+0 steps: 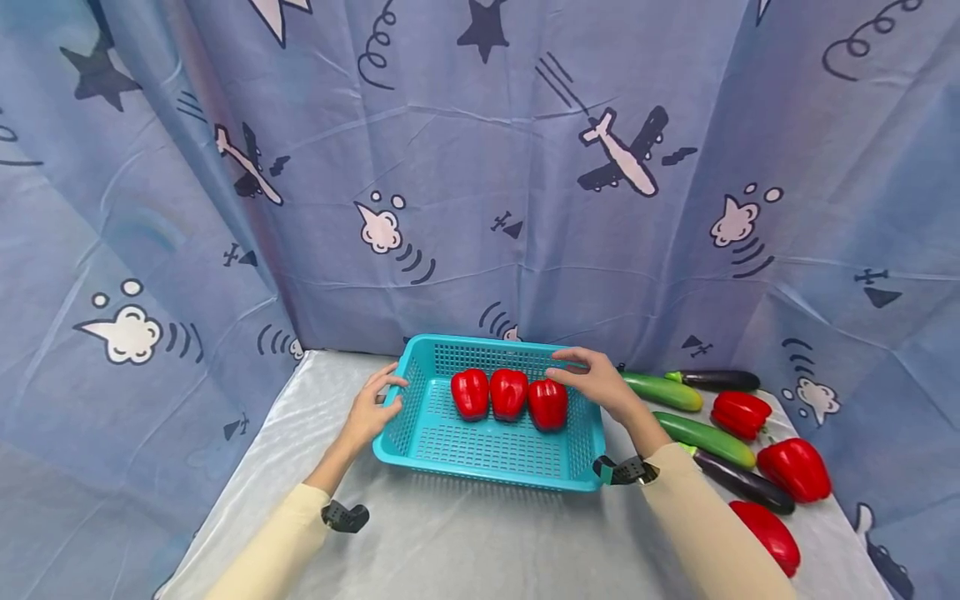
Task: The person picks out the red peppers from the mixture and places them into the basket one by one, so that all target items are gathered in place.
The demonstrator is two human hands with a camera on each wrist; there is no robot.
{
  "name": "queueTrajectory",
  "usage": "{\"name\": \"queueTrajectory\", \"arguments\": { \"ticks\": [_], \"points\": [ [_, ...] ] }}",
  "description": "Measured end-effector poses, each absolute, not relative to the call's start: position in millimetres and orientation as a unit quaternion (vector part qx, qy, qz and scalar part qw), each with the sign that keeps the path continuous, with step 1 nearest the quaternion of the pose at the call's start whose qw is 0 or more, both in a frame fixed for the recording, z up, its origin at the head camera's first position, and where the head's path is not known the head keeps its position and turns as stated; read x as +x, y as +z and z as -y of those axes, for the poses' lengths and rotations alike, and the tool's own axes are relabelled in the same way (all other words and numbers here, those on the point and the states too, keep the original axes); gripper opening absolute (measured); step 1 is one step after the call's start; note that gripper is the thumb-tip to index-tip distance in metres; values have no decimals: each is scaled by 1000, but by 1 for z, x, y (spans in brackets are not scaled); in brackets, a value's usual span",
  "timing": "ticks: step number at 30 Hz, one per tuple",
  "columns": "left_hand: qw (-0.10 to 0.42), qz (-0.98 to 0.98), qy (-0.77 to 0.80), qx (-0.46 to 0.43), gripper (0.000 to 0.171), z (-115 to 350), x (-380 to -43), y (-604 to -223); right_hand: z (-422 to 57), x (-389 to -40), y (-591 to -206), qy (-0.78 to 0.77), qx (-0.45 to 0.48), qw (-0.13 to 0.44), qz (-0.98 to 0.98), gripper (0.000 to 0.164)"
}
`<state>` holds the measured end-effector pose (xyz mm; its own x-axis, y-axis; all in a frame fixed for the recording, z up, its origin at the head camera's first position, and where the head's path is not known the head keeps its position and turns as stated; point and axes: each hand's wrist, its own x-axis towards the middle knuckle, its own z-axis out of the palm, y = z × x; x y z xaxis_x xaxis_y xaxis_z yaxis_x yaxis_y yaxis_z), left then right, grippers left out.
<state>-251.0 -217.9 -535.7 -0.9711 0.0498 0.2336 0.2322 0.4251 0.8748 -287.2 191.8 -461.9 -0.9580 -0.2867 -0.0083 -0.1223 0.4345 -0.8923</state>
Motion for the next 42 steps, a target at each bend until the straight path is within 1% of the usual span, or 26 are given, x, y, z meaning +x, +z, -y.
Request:
{"name": "queueTrajectory", "arguments": {
  "ticks": [5, 11, 18, 24, 36, 42],
  "points": [
    [84, 841, -528, -79, 26, 218, -251, -536, -204, -278, -458, -566, -130, 48, -813, 58],
    [87, 842, -526, -82, 25, 218, -251, -537, -217, -268, -457, -630, -133, 33, -764, 52],
    [80, 841, -529, -82, 25, 218, -251, -538, -232, -254, -456, -643, -121, 10, -756, 43],
    [86, 843, -523, -86, 26, 217, -250, -537, -249, -239, -457, -658, -106, 8, -745, 45],
    [106, 850, -507, -91, 25, 219, -249, -536, -280, -215, -471, -676, -88, 13, -732, 30],
    [104, 850, -507, -97, 26, 217, -249, -535, -292, -202, -474, -688, -66, 18, -722, 30]
  ]
}}
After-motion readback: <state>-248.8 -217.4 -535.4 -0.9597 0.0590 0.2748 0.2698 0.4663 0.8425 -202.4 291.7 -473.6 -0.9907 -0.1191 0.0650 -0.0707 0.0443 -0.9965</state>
